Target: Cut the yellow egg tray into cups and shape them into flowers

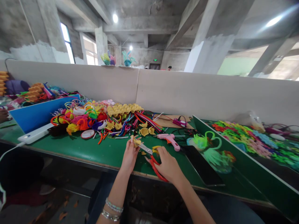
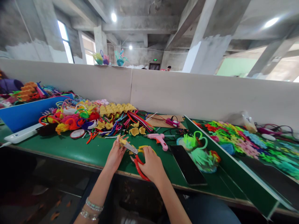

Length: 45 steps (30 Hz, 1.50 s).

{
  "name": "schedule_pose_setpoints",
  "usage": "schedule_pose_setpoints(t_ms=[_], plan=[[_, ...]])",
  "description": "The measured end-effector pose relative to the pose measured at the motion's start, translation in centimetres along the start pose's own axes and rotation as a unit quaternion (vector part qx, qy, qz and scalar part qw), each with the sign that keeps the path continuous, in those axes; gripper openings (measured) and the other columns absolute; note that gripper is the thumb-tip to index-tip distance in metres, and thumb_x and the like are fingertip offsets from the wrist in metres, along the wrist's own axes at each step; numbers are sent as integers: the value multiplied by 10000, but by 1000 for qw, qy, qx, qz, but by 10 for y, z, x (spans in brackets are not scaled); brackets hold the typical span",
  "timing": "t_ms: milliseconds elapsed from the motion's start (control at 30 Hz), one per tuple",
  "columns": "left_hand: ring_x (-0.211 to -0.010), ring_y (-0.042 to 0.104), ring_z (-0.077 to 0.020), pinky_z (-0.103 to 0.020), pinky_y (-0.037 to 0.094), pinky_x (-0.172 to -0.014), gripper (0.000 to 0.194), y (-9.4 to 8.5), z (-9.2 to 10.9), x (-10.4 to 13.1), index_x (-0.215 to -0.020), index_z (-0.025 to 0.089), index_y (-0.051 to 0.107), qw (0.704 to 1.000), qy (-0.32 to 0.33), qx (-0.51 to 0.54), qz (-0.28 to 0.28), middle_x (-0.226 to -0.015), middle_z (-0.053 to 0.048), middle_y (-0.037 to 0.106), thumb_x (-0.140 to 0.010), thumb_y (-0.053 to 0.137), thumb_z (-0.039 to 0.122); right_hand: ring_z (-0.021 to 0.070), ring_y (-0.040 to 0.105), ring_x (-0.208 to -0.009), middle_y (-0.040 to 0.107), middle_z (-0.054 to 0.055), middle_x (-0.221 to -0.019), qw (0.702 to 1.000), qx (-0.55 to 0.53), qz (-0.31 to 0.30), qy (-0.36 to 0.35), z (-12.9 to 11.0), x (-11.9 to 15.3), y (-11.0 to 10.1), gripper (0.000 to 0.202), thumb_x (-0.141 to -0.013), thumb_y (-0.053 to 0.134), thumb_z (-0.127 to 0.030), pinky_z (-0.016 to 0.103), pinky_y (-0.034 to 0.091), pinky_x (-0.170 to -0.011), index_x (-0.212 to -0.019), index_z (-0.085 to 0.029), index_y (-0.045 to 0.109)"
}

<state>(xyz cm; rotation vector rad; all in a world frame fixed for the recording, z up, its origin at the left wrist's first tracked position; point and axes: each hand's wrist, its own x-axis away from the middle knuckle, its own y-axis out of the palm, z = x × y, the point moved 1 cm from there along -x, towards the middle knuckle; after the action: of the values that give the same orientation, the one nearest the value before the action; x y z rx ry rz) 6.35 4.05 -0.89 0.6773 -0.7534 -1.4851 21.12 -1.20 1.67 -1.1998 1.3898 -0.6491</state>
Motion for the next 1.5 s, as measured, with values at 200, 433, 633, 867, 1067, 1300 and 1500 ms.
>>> schedule_pose_setpoints(t_ms=[200,433,633,867,1067,1300,1500], plan=[[-883,614,-156,-279,422,-832,306,-3,-2,-1,-1024,214,538,1000,3,-10,-5,-1047,-64,614,-760,563,366,190,581,-831,572,48,-932,999,-19,-26,-9,-1,0,-1,313,-778,483,-464,270,425,-650,-961,-214,527],[-837,619,-142,-270,432,-817,322,-3,-2,-2,-1062,222,537,1000,-4,5,-5,-1025,-59,626,-775,544,368,205,593,-861,628,58,-965,999,-26,-33,-20,-1,0,-4,332,-779,478,-466,291,438,-704,-964,-199,552],[-836,617,-151,-280,439,-808,316,-3,-2,-2,-1071,215,545,1000,-4,14,-1,-1020,-70,626,-788,529,355,223,600,-843,634,76,-949,999,-12,-31,-20,-3,0,-1,329,-777,486,-433,297,439,-673,-976,-180,555],[-825,619,-152,-285,444,-802,333,-1,-1,-2,-1086,208,536,1000,-1,21,-1,-1010,-69,630,-795,517,368,212,609,-805,650,67,-916,999,-19,-27,-34,-3,0,1,293,-780,477,-416,271,421,-637,-931,-184,572],[-815,626,-150,-282,450,-796,341,-4,-3,-4,-1056,218,548,999,6,34,-6,-971,-53,651,-761,560,390,200,610,-775,650,59,-899,999,-22,-28,-26,-4,0,3,267,-785,469,-392,257,390,-600,-931,-191,567],[-798,623,-119,-249,452,-795,279,-4,-10,-7,-971,214,592,999,21,22,-11,-902,-19,667,-718,625,326,196,585,-724,616,40,-814,1000,-23,-11,-2,-7,1,6,293,-791,443,-487,253,366,-575,-829,-201,497],[-792,629,-121,-234,455,-778,318,-2,-8,-4,-1011,205,581,1000,24,18,-7,-902,-31,669,-723,616,336,189,580,-705,615,39,-796,999,-37,-23,-12,-10,0,2,275,-800,442,-464,248,354,-571,-816,-199,516]])
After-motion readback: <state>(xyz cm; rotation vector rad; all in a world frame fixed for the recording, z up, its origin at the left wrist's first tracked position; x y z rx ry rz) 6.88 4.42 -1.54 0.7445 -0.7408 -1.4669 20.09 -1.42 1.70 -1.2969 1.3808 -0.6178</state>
